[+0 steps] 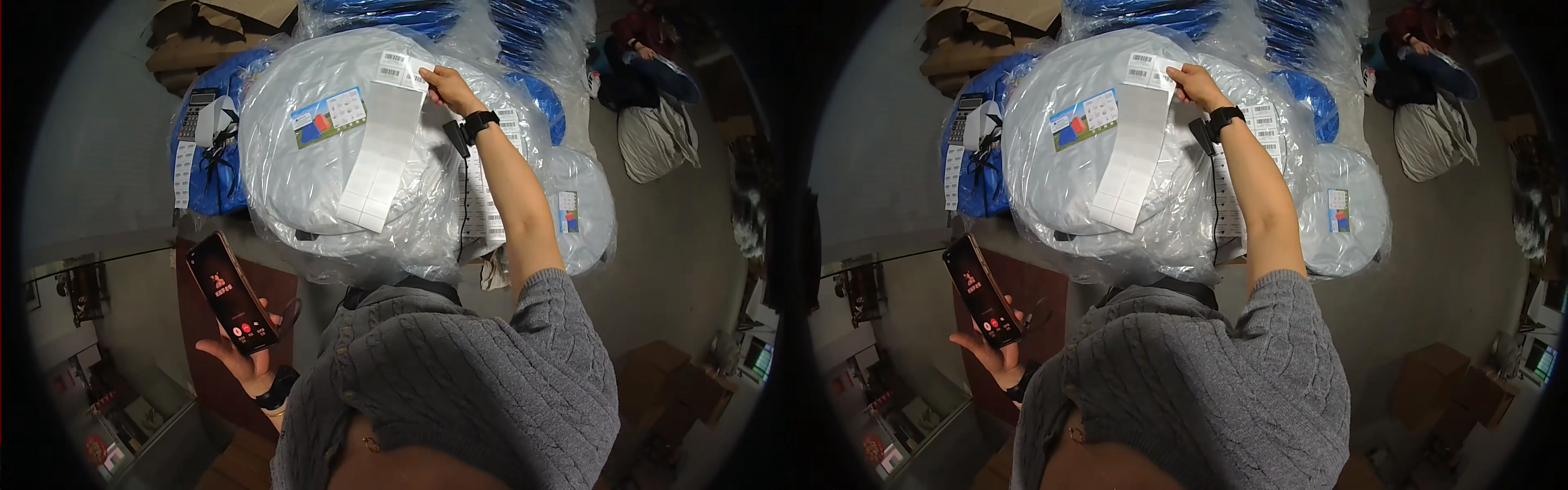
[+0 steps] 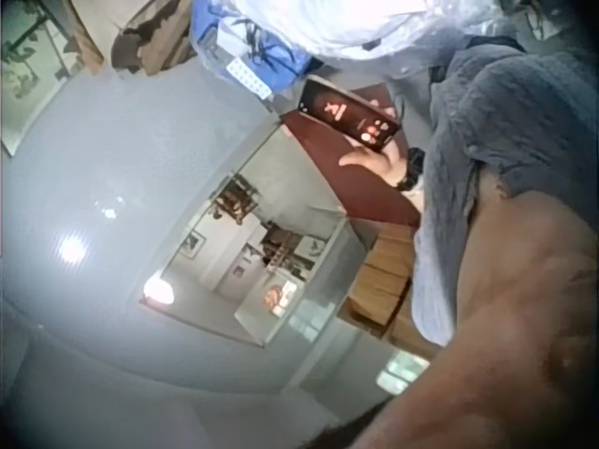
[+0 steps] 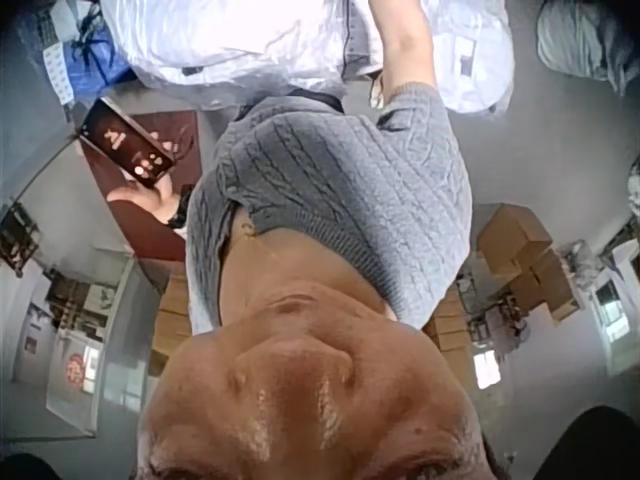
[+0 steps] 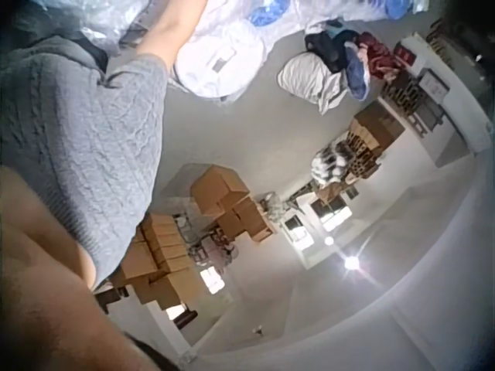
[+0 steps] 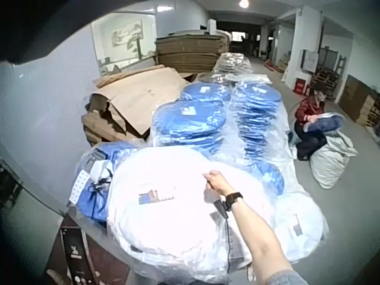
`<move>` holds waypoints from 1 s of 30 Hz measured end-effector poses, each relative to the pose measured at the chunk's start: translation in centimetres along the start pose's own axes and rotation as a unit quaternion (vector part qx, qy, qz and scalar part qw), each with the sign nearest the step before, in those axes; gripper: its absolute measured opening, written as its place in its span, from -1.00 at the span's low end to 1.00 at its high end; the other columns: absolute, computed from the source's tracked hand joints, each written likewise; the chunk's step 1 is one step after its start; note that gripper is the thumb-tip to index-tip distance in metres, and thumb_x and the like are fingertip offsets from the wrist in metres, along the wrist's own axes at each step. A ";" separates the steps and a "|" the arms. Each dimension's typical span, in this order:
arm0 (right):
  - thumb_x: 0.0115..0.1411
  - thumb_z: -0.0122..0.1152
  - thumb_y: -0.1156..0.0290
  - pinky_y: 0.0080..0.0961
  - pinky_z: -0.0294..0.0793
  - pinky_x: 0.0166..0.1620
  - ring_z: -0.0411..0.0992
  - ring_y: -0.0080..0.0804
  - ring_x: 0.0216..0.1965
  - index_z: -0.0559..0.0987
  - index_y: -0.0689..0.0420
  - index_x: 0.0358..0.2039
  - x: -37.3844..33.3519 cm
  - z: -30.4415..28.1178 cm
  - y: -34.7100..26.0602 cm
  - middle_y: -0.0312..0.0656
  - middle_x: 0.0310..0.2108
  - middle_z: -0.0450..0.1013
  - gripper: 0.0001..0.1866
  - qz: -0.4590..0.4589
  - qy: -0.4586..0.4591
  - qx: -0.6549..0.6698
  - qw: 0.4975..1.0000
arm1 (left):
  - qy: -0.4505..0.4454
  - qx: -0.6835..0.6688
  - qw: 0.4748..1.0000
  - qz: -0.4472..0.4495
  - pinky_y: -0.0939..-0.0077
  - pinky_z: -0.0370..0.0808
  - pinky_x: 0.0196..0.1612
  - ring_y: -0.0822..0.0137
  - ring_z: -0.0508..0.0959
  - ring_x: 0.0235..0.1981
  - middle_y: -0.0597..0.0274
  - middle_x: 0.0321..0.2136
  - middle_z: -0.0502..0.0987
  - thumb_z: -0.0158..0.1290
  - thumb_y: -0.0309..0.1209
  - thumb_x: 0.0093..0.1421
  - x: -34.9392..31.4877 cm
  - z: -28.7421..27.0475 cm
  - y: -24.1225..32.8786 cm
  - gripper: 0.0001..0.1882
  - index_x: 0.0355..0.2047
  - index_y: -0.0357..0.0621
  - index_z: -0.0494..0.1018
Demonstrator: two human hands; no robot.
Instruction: Placing wrapped product rolls into cardboard boxes and organizing product labels at a packaging station.
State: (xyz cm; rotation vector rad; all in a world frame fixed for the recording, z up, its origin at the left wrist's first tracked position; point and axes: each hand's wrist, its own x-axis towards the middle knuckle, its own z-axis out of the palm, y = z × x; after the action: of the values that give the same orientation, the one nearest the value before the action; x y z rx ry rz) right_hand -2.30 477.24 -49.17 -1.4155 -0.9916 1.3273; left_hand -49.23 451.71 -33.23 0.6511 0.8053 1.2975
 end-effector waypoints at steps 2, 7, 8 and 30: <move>0.22 0.14 0.15 -0.66 0.16 -0.71 0.19 -0.63 -0.78 0.36 0.13 -0.52 0.1 -0.5 0.4 -0.37 -0.75 0.27 -0.66 0.009 -0.023 0.016 1.000 | -0.009 0.002 1.000 -0.003 0.15 0.60 -0.25 -0.01 0.56 -0.20 -0.16 -0.05 0.42 -0.21 0.39 0.02 0.1 0.3 -0.2 0.01 0.20 -0.24 0.08; 0.20 0.16 0.14 -0.67 0.26 -0.67 0.30 -0.58 -0.73 0.42 0.24 -0.34 -0.1 -1.2 1.3 -0.24 -0.64 0.40 -0.64 0.045 -0.006 0.008 0.999 | -0.012 -0.008 1.000 -0.015 0.09 0.59 -0.24 -0.03 0.50 -0.08 -0.11 0.01 0.37 -0.20 0.37 0.03 0.8 0.4 -1.2 0.01 0.22 -0.24 0.04; 0.18 0.19 0.13 -0.64 0.33 -0.62 0.38 -0.51 -0.67 0.42 0.30 -0.24 -0.4 -0.9 1.5 -0.16 -0.56 0.44 -0.57 0.037 0.051 0.011 0.998 | -0.021 0.000 1.000 -0.019 0.08 0.59 -0.23 -0.03 0.48 -0.05 -0.10 0.03 0.36 -0.20 0.37 0.03 1.0 0.4 -1.1 0.01 0.22 -0.23 0.04; -0.31 0.51 0.00 -0.41 0.42 -0.32 0.49 -0.23 -0.43 0.57 0.19 -0.44 -19.4 -14.9 10.6 -0.11 -0.47 0.53 -0.45 0.204 0.095 -0.465 0.856 | -0.101 0.031 0.991 -0.081 0.21 0.56 -0.19 0.02 0.46 -0.05 -0.15 0.01 0.35 -0.15 0.36 0.03 3.8 2.4 -1.8 0.00 0.22 -0.22 0.08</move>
State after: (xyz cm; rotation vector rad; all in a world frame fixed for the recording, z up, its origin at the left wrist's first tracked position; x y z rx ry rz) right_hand 10.36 454.42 -54.83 -2.5526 -1.3200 0.9532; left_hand -45.95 455.19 -33.84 0.7387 0.7190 1.0457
